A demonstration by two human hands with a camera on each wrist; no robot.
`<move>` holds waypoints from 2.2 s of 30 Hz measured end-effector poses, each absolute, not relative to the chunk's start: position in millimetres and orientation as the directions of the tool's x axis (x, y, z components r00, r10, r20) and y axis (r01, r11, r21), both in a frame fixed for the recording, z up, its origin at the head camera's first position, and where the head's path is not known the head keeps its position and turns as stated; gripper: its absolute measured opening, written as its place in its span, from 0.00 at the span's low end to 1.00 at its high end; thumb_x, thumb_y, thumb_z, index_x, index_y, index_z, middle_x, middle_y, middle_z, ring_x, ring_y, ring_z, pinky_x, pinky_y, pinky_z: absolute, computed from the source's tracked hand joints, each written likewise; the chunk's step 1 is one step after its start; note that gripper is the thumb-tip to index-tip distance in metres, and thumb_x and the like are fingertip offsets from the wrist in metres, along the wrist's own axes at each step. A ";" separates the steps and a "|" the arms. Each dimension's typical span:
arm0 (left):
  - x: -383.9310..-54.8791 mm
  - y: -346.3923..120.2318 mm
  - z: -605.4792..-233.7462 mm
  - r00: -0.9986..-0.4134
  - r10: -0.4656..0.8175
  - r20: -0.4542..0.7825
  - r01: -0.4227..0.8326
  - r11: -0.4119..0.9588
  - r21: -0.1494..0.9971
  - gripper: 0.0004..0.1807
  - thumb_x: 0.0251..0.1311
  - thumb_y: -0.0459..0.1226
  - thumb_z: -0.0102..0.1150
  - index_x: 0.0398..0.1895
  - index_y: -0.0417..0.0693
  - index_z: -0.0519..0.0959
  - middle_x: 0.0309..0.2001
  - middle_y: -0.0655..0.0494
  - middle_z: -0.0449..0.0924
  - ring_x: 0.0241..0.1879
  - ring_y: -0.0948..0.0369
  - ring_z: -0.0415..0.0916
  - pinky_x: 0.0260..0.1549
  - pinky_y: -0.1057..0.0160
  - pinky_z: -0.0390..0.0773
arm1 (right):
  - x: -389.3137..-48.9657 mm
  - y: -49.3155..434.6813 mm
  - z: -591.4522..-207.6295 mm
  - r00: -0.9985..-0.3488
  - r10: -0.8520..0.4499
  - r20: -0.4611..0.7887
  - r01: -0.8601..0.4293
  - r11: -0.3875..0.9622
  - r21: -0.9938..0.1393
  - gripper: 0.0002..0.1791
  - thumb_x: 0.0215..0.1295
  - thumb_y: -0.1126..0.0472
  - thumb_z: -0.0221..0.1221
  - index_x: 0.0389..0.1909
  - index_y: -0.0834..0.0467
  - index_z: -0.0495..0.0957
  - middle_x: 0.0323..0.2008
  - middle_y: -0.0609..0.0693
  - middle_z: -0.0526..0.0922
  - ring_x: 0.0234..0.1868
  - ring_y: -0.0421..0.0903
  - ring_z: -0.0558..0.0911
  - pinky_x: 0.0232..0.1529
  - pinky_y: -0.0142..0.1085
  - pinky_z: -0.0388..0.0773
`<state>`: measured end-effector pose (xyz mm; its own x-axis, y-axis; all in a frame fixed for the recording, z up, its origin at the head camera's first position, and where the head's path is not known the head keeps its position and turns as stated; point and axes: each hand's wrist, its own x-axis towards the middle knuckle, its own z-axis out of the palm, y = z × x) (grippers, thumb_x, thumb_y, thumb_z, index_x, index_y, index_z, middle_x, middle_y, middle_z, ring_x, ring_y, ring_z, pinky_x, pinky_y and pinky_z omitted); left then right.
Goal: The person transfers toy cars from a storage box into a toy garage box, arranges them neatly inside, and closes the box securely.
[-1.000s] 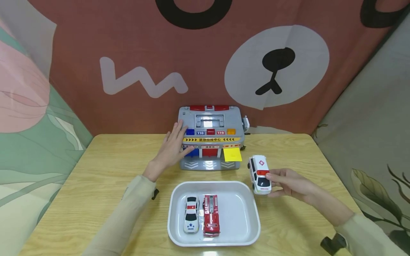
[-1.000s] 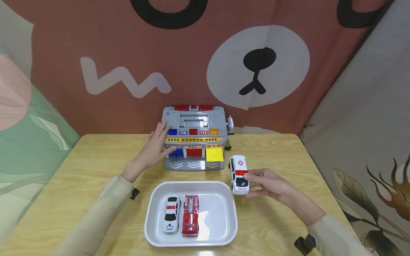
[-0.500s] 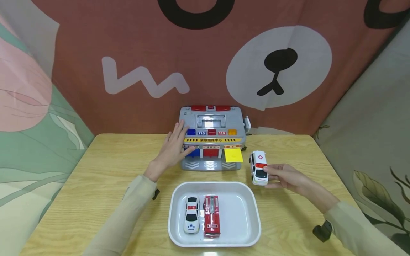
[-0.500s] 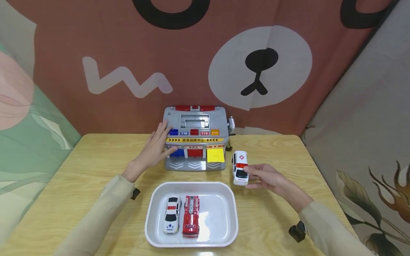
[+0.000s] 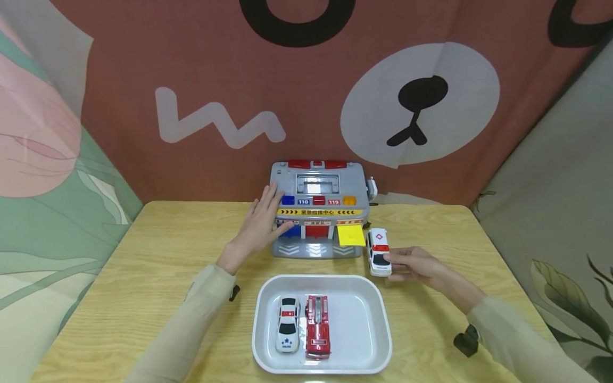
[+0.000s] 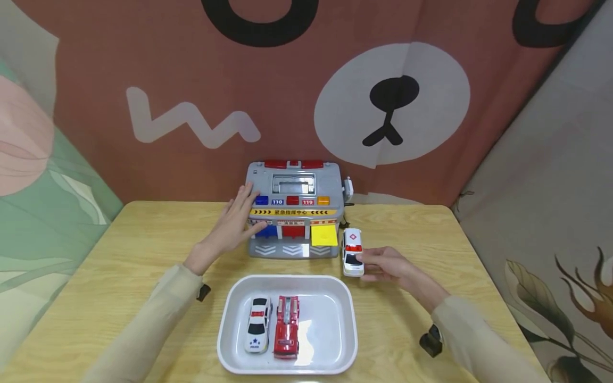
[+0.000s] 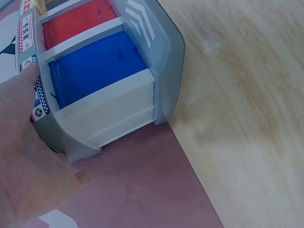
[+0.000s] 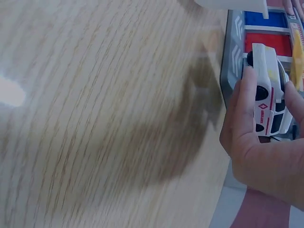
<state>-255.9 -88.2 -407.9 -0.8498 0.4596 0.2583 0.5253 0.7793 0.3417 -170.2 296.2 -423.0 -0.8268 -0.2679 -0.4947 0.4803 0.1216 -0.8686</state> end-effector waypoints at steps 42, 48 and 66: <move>-255.9 -88.1 -412.3 -0.846 0.453 0.283 0.530 0.774 0.347 0.46 0.64 0.59 0.52 0.76 0.44 0.48 0.77 0.50 0.30 0.75 0.51 0.28 0.68 0.40 0.44 | -194.5 242.0 -447.3 -0.799 -0.327 -0.505 0.498 0.111 -0.860 0.38 0.68 0.67 0.57 0.70 0.76 0.47 0.64 0.73 0.63 0.45 0.47 0.81 0.52 0.43 0.78; -257.2 -87.5 -411.2 -0.844 0.451 0.291 0.533 0.764 0.363 0.46 0.64 0.58 0.52 0.76 0.44 0.48 0.77 0.50 0.30 0.75 0.52 0.28 0.68 0.40 0.44 | -198.5 242.2 -448.5 -0.810 -0.292 -0.509 0.529 0.011 -0.848 0.35 0.68 0.70 0.55 0.69 0.77 0.49 0.64 0.75 0.61 0.44 0.49 0.83 0.53 0.42 0.77; -256.9 -88.3 -414.4 -0.841 0.445 0.308 0.536 0.761 0.365 0.46 0.64 0.58 0.53 0.76 0.44 0.49 0.77 0.50 0.30 0.75 0.49 0.31 0.68 0.40 0.45 | -204.2 230.7 -454.5 -0.852 -0.209 -0.480 0.491 0.000 -0.871 0.21 0.71 0.65 0.54 0.56 0.76 0.64 0.42 0.69 0.82 0.39 0.55 0.86 0.46 0.44 0.80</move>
